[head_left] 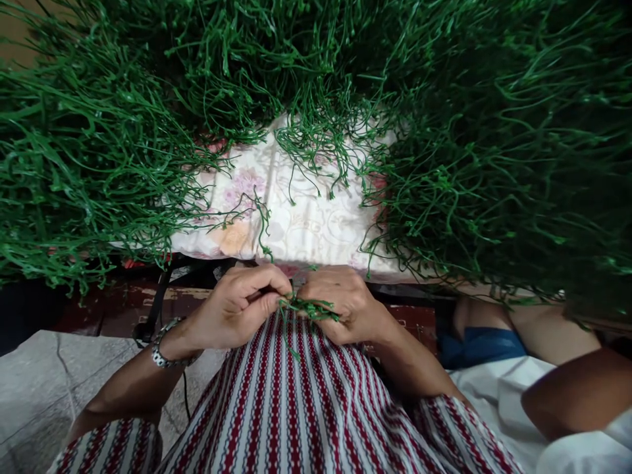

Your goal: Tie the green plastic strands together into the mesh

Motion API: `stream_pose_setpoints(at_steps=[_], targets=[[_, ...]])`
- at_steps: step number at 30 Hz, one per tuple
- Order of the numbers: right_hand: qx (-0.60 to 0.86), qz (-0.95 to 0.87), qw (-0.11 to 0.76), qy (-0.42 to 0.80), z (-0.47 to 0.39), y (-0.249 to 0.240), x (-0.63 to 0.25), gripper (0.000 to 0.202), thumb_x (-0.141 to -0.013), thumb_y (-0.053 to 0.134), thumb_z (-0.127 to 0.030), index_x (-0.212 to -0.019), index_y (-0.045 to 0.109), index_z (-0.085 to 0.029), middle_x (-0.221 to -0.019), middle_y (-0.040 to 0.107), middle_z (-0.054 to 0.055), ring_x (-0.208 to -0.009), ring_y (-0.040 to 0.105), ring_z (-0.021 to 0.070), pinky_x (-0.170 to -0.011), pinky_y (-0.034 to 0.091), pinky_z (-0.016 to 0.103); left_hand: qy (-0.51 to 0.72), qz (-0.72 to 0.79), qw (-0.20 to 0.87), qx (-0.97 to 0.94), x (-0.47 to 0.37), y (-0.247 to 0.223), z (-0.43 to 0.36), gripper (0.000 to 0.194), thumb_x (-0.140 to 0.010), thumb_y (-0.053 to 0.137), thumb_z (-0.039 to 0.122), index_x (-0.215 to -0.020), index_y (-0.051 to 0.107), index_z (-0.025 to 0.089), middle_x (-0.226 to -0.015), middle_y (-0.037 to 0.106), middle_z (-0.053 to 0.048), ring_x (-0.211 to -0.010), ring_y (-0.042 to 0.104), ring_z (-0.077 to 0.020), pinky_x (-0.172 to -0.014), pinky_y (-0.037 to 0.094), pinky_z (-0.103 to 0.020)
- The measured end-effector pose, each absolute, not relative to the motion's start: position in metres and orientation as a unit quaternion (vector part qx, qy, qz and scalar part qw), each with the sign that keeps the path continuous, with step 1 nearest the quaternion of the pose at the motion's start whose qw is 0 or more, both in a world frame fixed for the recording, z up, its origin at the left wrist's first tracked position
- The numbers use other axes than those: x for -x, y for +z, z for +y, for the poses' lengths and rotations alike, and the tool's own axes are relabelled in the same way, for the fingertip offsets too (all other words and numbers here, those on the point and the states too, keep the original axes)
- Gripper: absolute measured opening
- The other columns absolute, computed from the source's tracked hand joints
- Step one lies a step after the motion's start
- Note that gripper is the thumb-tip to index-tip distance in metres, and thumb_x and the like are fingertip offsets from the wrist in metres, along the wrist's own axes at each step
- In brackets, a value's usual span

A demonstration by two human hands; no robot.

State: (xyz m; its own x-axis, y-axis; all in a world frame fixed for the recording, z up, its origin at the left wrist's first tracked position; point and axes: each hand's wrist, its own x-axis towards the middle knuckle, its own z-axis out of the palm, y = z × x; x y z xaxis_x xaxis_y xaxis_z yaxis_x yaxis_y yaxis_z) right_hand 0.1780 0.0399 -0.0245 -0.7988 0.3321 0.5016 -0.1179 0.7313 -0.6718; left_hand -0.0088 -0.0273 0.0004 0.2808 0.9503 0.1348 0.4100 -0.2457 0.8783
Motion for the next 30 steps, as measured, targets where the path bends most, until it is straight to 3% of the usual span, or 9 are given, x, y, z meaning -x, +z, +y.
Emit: stream_pose_setpoints(at_steps=[4, 8, 13, 19, 22, 26, 28, 30], targets=[[0.083, -0.925, 0.288, 0.232, 0.042, -0.02, -0.18, 0.017, -0.077, 0.038, -0.009, -0.072, 0.052, -0.019, -0.063, 0.054, 0.0, -0.055, 0.045, 0.0118, -0.052, 0.036, 0.026, 0.302, 0.483, 0.312, -0.76, 0.012, 0.002, -0.028, 0.014, -0.081, 0.05, 0.008, -0.089, 0.057, 0.018, -0.074, 0.063, 0.0, -0.061, 0.055, -0.0093, -0.055, 0.04, -0.02], [0.098, -0.938, 0.279, 0.18, 0.042, -0.017, -0.177, 0.016, -0.076, 0.04, -0.01, -0.072, 0.053, -0.018, -0.062, 0.049, 0.0, -0.053, 0.038, 0.0123, -0.05, 0.032, 0.026, 0.271, 0.474, 0.224, -0.807, 0.013, 0.001, -0.031, 0.018, -0.079, 0.044, 0.004, -0.079, 0.056, 0.017, -0.068, 0.057, -0.001, -0.062, 0.051, -0.0116, -0.056, 0.038, -0.024], [0.057, -0.949, 0.224, 0.215, 0.037, -0.014, -0.178, 0.015, -0.076, 0.037, -0.013, -0.067, 0.047, -0.02, -0.062, 0.045, 0.0, -0.053, 0.035, 0.0128, -0.049, 0.03, 0.027, 0.26, 0.425, 0.186, -0.847, 0.015, 0.006, -0.034, 0.025, -0.07, 0.039, -0.001, -0.058, 0.05, 0.019, -0.05, 0.041, 0.002, -0.047, 0.034, -0.012, -0.047, 0.027, -0.028], [0.148, -0.895, 0.288, 0.308, 0.043, -0.005, -0.208, 0.019, -0.081, 0.037, -0.01, -0.074, 0.052, -0.02, -0.057, 0.048, -0.001, -0.051, 0.042, 0.0118, -0.051, 0.035, 0.027, 0.407, 0.505, 0.241, -0.722, 0.043, 0.015, -0.039, 0.02, -0.075, 0.056, 0.005, -0.082, 0.061, 0.024, -0.058, 0.058, 0.003, -0.05, 0.049, -0.0107, -0.048, 0.036, -0.025], [0.153, -0.887, 0.289, 0.327, 0.05, -0.004, -0.212, 0.014, -0.084, 0.043, -0.014, -0.08, 0.055, -0.02, -0.065, 0.056, 0.001, -0.06, 0.051, 0.0134, -0.057, 0.041, 0.028, 0.368, 0.492, 0.3, -0.73, 0.041, 0.009, -0.03, 0.011, -0.074, 0.062, 0.012, -0.07, 0.062, 0.022, -0.06, 0.062, 0.002, -0.053, 0.054, -0.0104, -0.051, 0.041, -0.023], [0.213, -0.82, 0.4, 0.351, 0.049, -0.004, -0.204, 0.007, -0.08, 0.053, -0.014, -0.082, 0.057, -0.019, -0.094, 0.059, 0.007, -0.074, 0.056, 0.0156, -0.06, 0.046, 0.029, 0.44, 0.601, 0.369, -0.555, 0.022, -0.009, -0.013, 0.013, -0.076, 0.062, 0.019, -0.064, 0.059, 0.017, -0.061, 0.059, 0.001, -0.055, 0.053, -0.0094, -0.051, 0.041, -0.02], [0.205, -0.835, 0.389, 0.331, 0.046, -0.005, -0.195, 0.008, -0.079, 0.053, -0.014, -0.084, 0.057, -0.019, -0.121, 0.051, 0.011, -0.082, 0.056, 0.0176, -0.062, 0.048, 0.031, 0.456, 0.603, 0.409, -0.51, 0.013, -0.015, -0.007, 0.013, -0.075, 0.063, 0.02, -0.064, 0.059, 0.016, -0.06, 0.058, 0.001, -0.055, 0.051, -0.0092, -0.051, 0.041, -0.019], [0.189, -0.862, 0.351, 0.314, 0.042, -0.011, -0.183, 0.009, -0.08, 0.051, -0.014, -0.086, 0.056, -0.019, -0.132, 0.044, 0.013, -0.091, 0.057, 0.0199, -0.066, 0.05, 0.032, 0.464, 0.597, 0.441, -0.484, 0.006, -0.019, -0.004, 0.013, -0.075, 0.063, 0.021, -0.064, 0.058, 0.015, -0.058, 0.055, 0.002, -0.053, 0.049, -0.0084, -0.05, 0.04, -0.018]])
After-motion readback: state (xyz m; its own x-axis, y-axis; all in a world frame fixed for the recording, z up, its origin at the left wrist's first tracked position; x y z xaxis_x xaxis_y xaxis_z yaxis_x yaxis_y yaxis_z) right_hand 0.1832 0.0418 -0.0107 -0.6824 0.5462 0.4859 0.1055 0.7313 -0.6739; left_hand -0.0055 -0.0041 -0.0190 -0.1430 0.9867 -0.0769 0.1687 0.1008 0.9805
